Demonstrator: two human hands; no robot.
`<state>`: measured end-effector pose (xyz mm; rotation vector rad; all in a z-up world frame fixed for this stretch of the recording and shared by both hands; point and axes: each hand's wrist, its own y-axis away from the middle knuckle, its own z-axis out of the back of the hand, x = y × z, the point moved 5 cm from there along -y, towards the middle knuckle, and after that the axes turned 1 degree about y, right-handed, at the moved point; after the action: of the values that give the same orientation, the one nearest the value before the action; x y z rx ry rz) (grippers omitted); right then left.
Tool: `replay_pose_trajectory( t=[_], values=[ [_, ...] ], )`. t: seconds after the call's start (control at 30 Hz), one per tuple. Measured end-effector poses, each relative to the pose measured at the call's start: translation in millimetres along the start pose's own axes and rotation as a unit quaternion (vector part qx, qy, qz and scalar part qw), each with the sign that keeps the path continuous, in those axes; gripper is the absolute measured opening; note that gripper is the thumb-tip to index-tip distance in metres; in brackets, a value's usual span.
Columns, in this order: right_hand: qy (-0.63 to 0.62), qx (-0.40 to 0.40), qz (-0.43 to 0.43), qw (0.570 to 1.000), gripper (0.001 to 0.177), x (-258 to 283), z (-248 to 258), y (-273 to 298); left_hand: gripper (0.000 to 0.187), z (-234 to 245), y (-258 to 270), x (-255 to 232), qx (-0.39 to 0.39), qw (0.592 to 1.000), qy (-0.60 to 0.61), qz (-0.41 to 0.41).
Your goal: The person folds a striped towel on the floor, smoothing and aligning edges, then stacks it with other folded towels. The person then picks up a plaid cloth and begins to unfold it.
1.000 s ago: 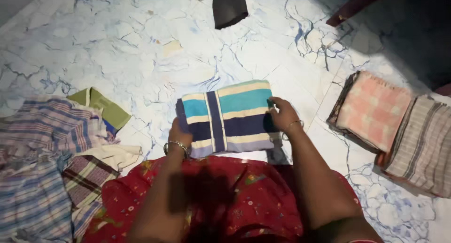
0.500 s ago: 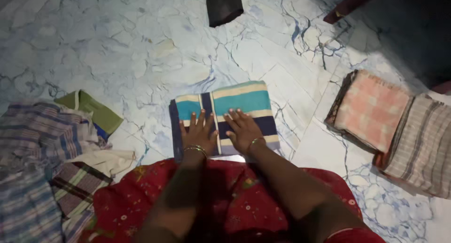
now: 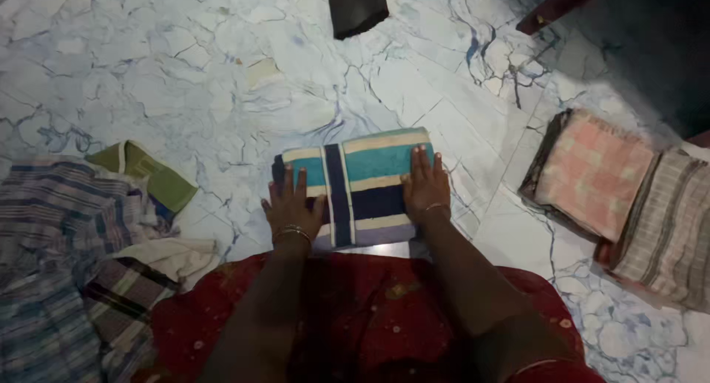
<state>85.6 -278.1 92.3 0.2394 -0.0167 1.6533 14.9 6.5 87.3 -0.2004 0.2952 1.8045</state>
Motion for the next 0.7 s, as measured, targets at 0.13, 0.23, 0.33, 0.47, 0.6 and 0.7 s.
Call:
replay_pose_trajectory(
  t=[0.13, 0.23, 0.33, 0.47, 0.6, 0.7],
  values=[
    [0.092, -0.002, -0.026, 0.995, 0.073, 22, 17, 3, 0.078, -5, 0, 0, -0.016, 0.998, -0.064, -0.015],
    [0.075, -0.019, 0.055, 0.995, 0.071, 61, 27, 19, 0.075, -8, 0, -8, -0.051, 0.989, -0.120, -0.072],
    [-0.002, 0.083, 0.178, 0.981, 0.067, 107, 12, 35, 0.073, -10, 1, -13, -0.064, 0.984, -0.130, -0.103],
    [0.047, 0.086, 0.240, 0.966, 0.068, 114, -6, 42, 0.068, -3, 6, -9, -0.092, 0.990, -0.044, -0.094],
    [0.091, 0.026, 0.104, 0.990, 0.066, 56, -4, 11, 0.069, 4, 8, -11, -0.105, 0.988, -0.042, -0.102],
    [0.103, 0.041, -0.006, 0.994, 0.066, 10, -6, -5, 0.068, 5, 5, -11, -0.103, 0.989, -0.027, -0.103]
  ],
)
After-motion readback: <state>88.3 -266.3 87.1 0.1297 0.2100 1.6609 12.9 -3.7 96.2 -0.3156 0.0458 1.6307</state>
